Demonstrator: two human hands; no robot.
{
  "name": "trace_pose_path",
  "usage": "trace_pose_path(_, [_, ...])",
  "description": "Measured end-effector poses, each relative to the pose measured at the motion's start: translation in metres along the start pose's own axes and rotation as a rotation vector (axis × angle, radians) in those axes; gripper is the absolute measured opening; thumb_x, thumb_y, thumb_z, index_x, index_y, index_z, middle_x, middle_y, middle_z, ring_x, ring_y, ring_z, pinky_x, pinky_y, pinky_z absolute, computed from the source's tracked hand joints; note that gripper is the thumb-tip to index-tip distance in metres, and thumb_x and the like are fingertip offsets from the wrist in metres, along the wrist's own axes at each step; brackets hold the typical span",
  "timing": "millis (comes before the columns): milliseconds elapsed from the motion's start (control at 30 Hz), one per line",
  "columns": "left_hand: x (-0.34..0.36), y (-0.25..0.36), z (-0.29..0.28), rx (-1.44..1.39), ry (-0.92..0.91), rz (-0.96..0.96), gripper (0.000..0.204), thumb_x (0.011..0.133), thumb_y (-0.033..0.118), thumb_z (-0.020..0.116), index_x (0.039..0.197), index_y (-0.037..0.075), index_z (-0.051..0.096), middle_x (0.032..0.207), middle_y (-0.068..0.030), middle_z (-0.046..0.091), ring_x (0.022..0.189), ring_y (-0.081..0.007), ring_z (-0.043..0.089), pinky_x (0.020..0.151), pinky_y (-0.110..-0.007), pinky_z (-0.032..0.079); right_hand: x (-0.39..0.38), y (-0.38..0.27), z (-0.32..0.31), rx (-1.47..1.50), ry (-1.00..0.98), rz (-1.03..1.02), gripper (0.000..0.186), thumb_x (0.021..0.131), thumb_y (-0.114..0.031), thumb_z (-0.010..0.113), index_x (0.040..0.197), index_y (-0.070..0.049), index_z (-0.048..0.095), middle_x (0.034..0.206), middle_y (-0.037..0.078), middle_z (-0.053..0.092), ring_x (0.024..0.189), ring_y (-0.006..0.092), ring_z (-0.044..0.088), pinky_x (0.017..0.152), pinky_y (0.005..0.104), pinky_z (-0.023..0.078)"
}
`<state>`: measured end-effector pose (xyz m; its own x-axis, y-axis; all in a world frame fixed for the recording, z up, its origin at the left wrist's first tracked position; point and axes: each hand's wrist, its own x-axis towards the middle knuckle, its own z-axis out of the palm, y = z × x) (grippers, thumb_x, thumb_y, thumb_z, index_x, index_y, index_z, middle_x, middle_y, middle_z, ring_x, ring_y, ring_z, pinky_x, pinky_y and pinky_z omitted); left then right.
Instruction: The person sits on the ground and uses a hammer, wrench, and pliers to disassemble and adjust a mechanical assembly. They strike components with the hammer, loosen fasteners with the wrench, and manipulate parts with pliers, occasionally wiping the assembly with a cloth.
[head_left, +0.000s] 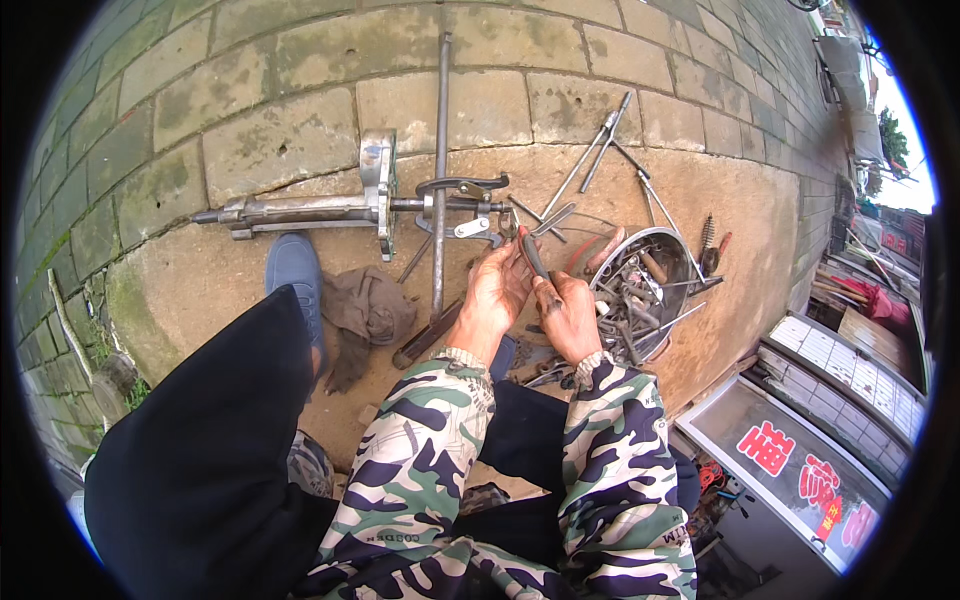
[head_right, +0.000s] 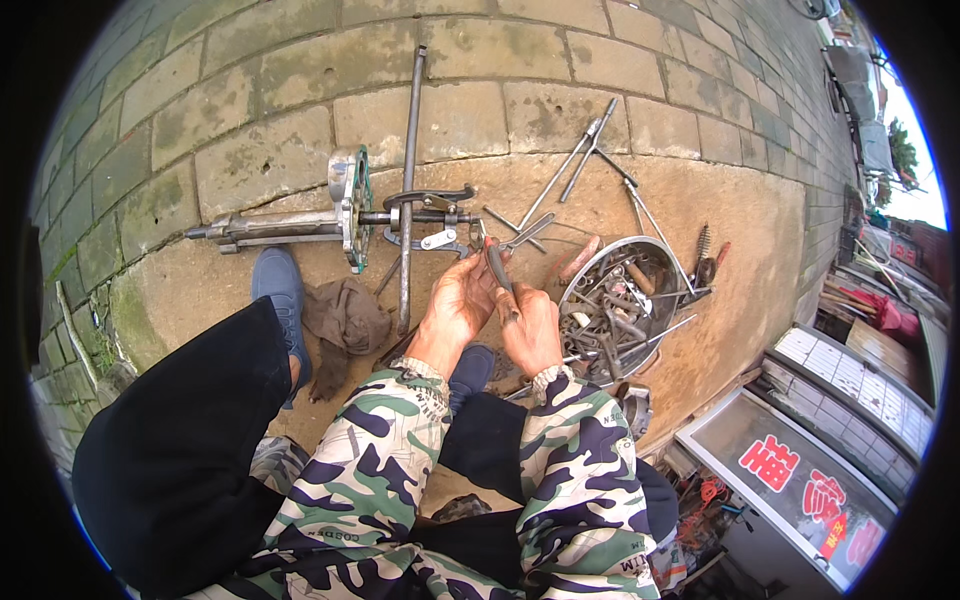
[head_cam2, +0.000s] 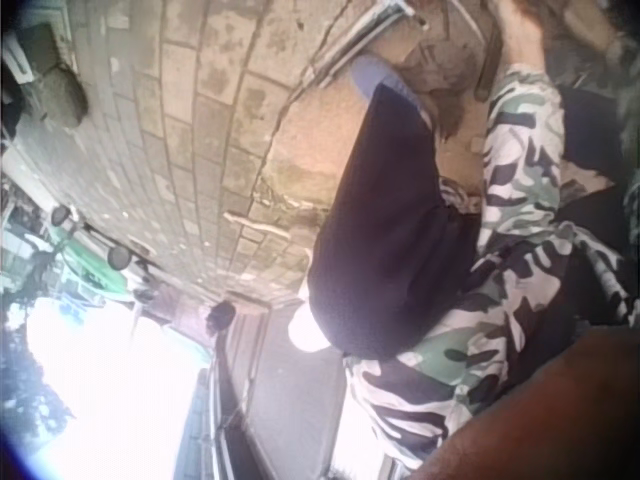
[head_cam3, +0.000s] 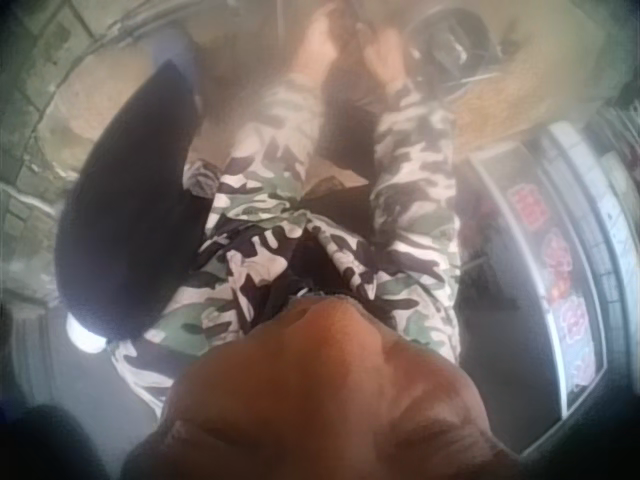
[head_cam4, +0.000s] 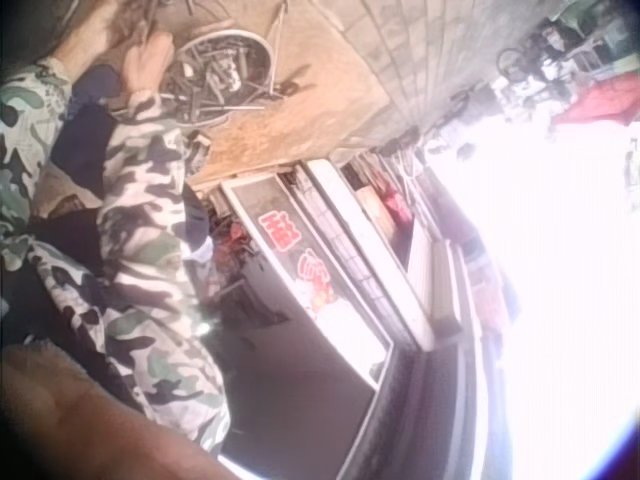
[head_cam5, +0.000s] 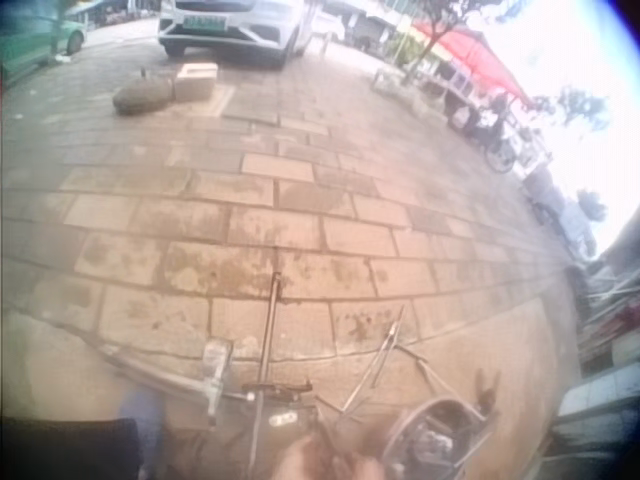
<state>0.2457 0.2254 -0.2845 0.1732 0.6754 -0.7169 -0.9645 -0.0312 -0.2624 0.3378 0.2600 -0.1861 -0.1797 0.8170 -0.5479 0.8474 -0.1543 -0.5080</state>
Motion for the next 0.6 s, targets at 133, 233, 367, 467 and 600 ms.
trace_pose_path(133, [0.007, 0.006, -0.001, -0.024, -0.022, -0.020, 0.031, 0.100, 0.020, 0.051, 0.126, 0.005, 0.059, 0.121, -0.0025, 0.067, 0.120, -0.0228, 0.057, 0.098, -0.039, 0.046, 0.009, -0.004, 0.002, 0.002, 0.000, 0.023, 0.035, 0.093, -0.023, 0.057, 0.073, 0.006, 0.054, 0.064, 0.028, 0.053, 0.068, 0.0472, 0.059, 0.061, 0.0473, 0.044])
trace_pose_path(233, [0.007, 0.008, 0.002, -0.019, -0.035, -0.040, 0.031, 0.099, 0.020, 0.051, 0.127, 0.008, 0.059, 0.122, -0.0018, 0.066, 0.119, -0.0220, 0.057, 0.097, -0.038, 0.046, 0.011, -0.013, -0.002, 0.004, -0.015, 0.063, 0.033, 0.092, -0.022, 0.057, 0.076, 0.007, 0.058, 0.064, 0.027, 0.056, 0.066, 0.0448, 0.061, 0.061, 0.0458, 0.045])
trace_pose_path(367, [0.010, 0.009, 0.000, -0.024, -0.034, -0.041, 0.029, 0.099, 0.020, 0.052, 0.126, 0.011, 0.060, 0.123, -0.0012, 0.066, 0.119, -0.0210, 0.057, 0.095, -0.038, 0.045, 0.013, -0.018, -0.002, -0.066, 0.048, -0.038, 0.031, 0.092, -0.018, 0.059, 0.073, 0.006, 0.058, 0.057, 0.017, 0.056, 0.055, 0.0288, 0.059, 0.054, 0.0403, 0.044])
trace_pose_path(467, [0.011, 0.010, 0.000, -0.035, 0.001, -0.060, 0.029, 0.098, 0.021, 0.054, 0.126, 0.011, 0.059, 0.123, -0.0018, 0.066, 0.116, -0.0210, 0.059, 0.091, -0.039, 0.048, 0.012, -0.034, -0.007, -0.173, 0.110, -0.142, 0.029, 0.093, -0.016, 0.059, 0.072, 0.005, 0.057, 0.056, 0.016, 0.057, 0.052, 0.0284, 0.060, 0.053, 0.0400, 0.045])
trace_pose_path(600, [0.015, 0.010, -0.002, -0.010, -0.002, -0.043, 0.027, 0.100, 0.019, 0.054, 0.125, 0.010, 0.059, 0.122, -0.0051, 0.066, 0.112, -0.0212, 0.062, 0.085, -0.037, 0.051, 0.007, -0.043, -0.002, -0.230, 0.154, -0.176, 0.025, 0.092, -0.013, 0.061, 0.075, 0.005, 0.057, 0.062, 0.025, 0.058, 0.060, 0.0426, 0.062, 0.055, 0.0439, 0.045])
